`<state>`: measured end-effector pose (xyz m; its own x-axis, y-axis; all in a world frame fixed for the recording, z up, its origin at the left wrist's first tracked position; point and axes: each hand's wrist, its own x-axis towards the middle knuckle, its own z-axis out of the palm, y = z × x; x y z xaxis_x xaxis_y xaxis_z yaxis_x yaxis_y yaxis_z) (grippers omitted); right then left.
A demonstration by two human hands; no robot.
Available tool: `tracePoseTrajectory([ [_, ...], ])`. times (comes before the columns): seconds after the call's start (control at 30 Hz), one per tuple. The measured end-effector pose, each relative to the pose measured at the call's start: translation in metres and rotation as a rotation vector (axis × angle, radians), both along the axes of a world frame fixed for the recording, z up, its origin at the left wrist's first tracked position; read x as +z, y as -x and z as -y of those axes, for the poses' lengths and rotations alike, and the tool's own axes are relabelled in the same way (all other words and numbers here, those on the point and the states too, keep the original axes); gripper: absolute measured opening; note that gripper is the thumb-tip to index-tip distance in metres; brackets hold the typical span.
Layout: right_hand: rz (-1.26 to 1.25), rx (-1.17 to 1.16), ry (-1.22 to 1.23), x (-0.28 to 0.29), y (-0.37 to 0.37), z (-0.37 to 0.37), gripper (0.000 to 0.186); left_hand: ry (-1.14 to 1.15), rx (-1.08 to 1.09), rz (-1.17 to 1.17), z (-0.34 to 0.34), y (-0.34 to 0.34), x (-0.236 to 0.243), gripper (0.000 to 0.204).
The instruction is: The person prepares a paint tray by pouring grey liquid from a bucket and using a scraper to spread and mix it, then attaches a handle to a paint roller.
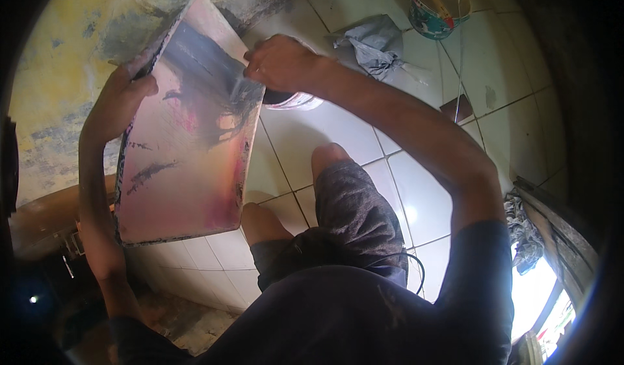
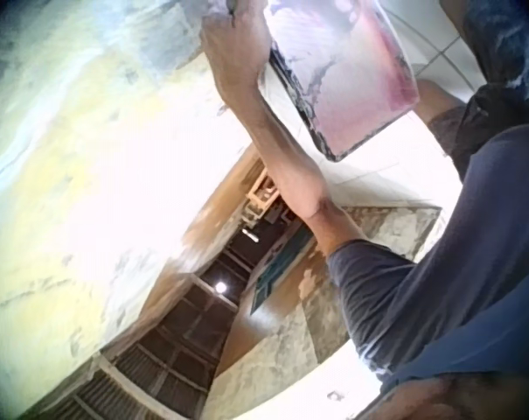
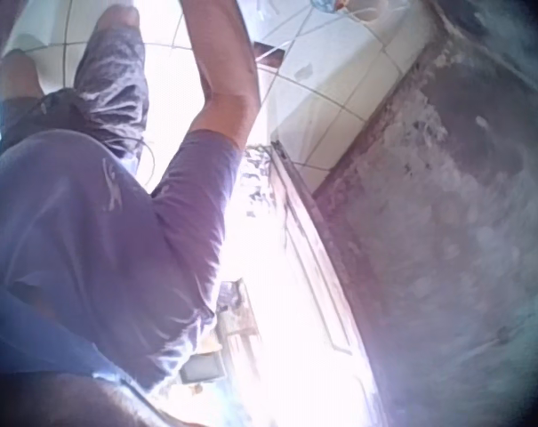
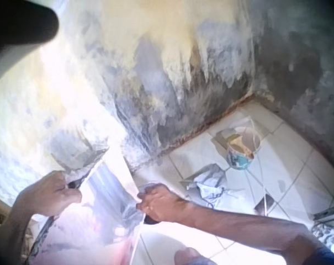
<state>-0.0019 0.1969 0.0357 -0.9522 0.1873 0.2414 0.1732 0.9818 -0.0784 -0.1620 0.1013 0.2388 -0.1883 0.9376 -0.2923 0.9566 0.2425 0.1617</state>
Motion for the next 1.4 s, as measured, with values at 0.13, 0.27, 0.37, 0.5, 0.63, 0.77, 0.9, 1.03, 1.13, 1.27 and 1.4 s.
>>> tracePoseTrajectory([
  [0.13,-0.182,0.093,-0.1,-0.026,-0.001,0.0,0.02,0.124,0.045,-0.006,-0.004,0.007,0.003,0.037],
  [0.27,-0.131,0.018,-0.083,-0.013,-0.027,-0.018,0.021,0.076,0.047,0.042,0.005,0.025,0.002,0.042],
  [0.37,-0.162,-0.09,0.08,0.009,-0.036,-0.021,0.025,-0.051,0.007,0.125,0.011,0.029,-0.005,0.033],
  [0.5,-0.481,-0.257,0.207,0.01,-0.024,-0.007,0.028,0.024,0.065,0.107,0.011,0.04,-0.005,0.061],
  [0.63,-0.668,-0.348,0.313,-0.001,0.002,0.004,0.034,-0.01,0.051,0.194,0.012,0.059,-0.012,0.064],
  [0.77,-0.712,-0.358,0.333,-0.008,0.03,0.014,0.033,0.044,0.107,0.205,0.011,0.059,-0.01,0.067],
  [0.9,-0.609,-0.307,0.285,-0.015,0.047,0.026,0.034,-0.024,0.111,0.24,0.015,0.074,-0.016,0.059],
  [1.03,-0.593,-0.274,0.245,-0.047,0.043,0.036,0.041,-0.081,0.182,0.377,0.02,0.083,-0.021,0.06],
  [1.13,-0.634,-0.282,0.298,-0.05,0.042,0.033,0.046,-0.075,0.247,0.452,0.023,0.089,-0.022,0.061],
  [1.27,-0.66,-0.289,0.346,-0.013,0.058,0.032,0.048,-0.057,0.241,0.404,0.028,0.094,-0.02,0.063],
  [1.4,-0.594,-0.297,0.306,0.0,0.077,0.034,0.043,-0.086,0.18,0.409,0.024,0.093,-0.026,0.064],
])
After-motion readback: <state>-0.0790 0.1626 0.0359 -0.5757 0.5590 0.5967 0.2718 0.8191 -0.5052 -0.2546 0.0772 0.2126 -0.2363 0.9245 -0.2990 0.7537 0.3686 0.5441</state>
